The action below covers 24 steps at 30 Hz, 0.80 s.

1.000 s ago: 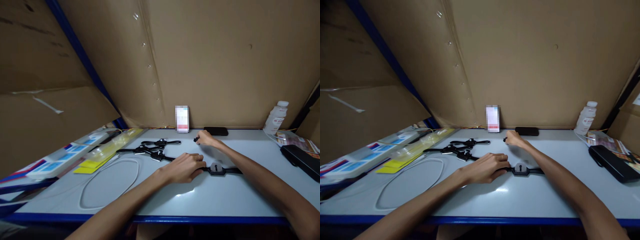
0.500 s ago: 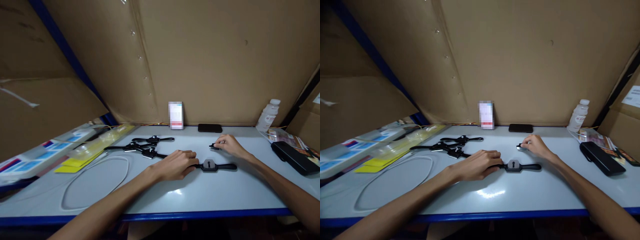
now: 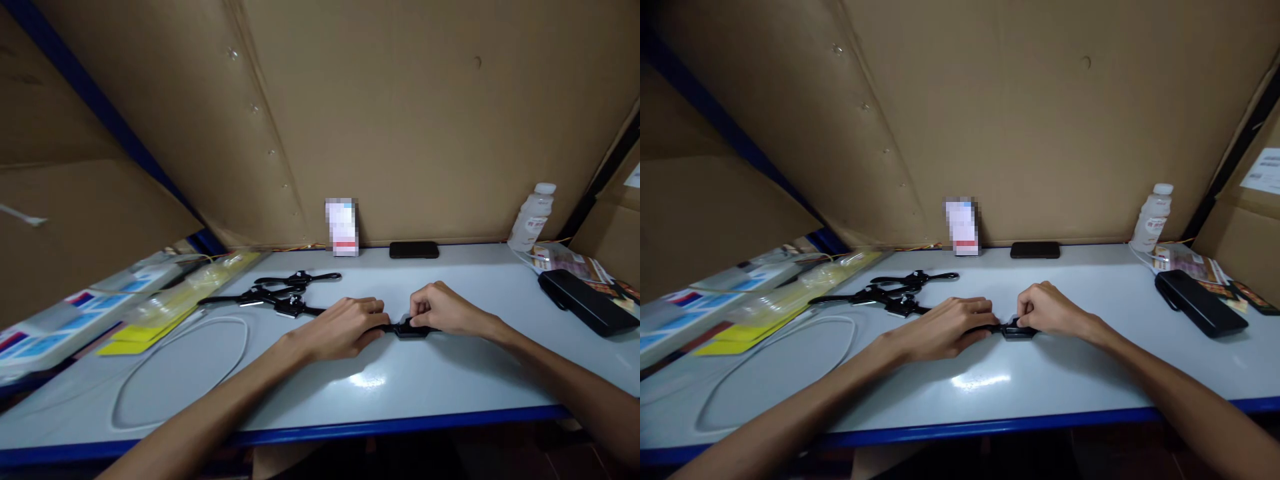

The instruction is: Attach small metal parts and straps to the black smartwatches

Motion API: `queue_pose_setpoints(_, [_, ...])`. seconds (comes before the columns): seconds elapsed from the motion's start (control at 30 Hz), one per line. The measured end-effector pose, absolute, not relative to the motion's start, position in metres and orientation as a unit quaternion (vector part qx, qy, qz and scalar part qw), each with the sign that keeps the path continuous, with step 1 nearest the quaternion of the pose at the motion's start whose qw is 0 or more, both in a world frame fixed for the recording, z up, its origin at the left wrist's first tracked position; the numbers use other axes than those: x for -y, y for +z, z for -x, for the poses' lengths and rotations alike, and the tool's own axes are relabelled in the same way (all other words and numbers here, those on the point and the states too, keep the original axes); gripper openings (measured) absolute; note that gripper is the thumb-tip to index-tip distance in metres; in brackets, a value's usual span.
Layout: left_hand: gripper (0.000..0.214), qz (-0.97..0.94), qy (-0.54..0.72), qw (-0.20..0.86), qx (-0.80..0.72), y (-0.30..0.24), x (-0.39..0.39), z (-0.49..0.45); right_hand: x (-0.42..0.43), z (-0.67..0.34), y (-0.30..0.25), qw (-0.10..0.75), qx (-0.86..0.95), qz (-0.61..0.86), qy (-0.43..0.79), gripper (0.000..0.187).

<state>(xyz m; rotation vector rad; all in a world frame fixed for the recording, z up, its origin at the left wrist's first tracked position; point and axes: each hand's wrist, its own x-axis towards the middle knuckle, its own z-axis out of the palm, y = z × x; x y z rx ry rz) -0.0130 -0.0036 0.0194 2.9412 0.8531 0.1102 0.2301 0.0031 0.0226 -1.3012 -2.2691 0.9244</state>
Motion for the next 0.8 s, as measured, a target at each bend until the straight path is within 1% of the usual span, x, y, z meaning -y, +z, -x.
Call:
queue_pose_setpoints(0.1, [0.022,-0.959,0.036,0.038,-0.277,0.018,0.003,0.013,-0.003,-0.231,0.025,0.170,0.808,0.461,0.326,0.013])
queue_pose_setpoints(0.17, [0.021,-0.959,0.036,0.038,-0.279,0.018,0.003,0.013,-0.007,-0.238,0.031,0.194,0.809,0.462,0.306,0.005])
queue_pose_setpoints(0.2, [0.021,-0.959,0.034,0.036,-0.280,0.018,0.003,0.013,-0.010,-0.244,0.036,0.220,0.807,0.469,0.284,0.002])
queue_pose_setpoints(0.27, [0.020,-0.959,0.025,0.033,-0.280,0.019,0.003,0.012,-0.021,-0.258,0.043,0.280,0.790,0.495,0.229,0.012])
queue_pose_setpoints(0.3, [0.020,-0.959,0.020,0.031,-0.280,0.020,0.003,0.012,-0.027,-0.266,0.045,0.295,0.785,0.509,0.194,0.014])
queue_pose_setpoints(0.33, [0.020,-0.959,0.016,0.030,-0.280,0.020,0.003,0.012,-0.034,-0.274,0.045,0.290,0.783,0.525,0.163,0.014])
queue_pose_setpoints(0.43, [0.021,-0.960,0.022,0.031,-0.279,0.020,0.003,0.013,-0.051,-0.288,0.035,0.223,0.789,0.560,0.121,0.009])
queue_pose_setpoints(0.53, [0.023,-0.960,0.039,0.031,-0.276,0.018,0.003,0.013,-0.058,-0.287,0.017,0.176,0.809,0.549,0.118,0.021])
queue_pose_setpoints(0.57, [0.023,-0.960,0.040,0.031,-0.275,0.018,0.003,0.013,-0.058,-0.284,0.012,0.167,0.815,0.541,0.120,0.019])
queue_pose_setpoints(0.63, [0.023,-0.960,0.038,0.028,-0.275,0.018,0.003,0.013,-0.056,-0.276,0.004,0.158,0.824,0.530,0.124,0.010])
queue_pose_setpoints(0.67, [0.023,-0.961,0.037,0.028,-0.274,0.018,0.003,0.013,-0.055,-0.272,0.001,0.154,0.828,0.525,0.123,0.010])
queue_pose_setpoints(0.8, [0.022,-0.960,0.038,0.030,-0.274,0.018,0.003,0.013,-0.047,-0.265,-0.002,0.148,0.844,0.503,0.112,0.019])
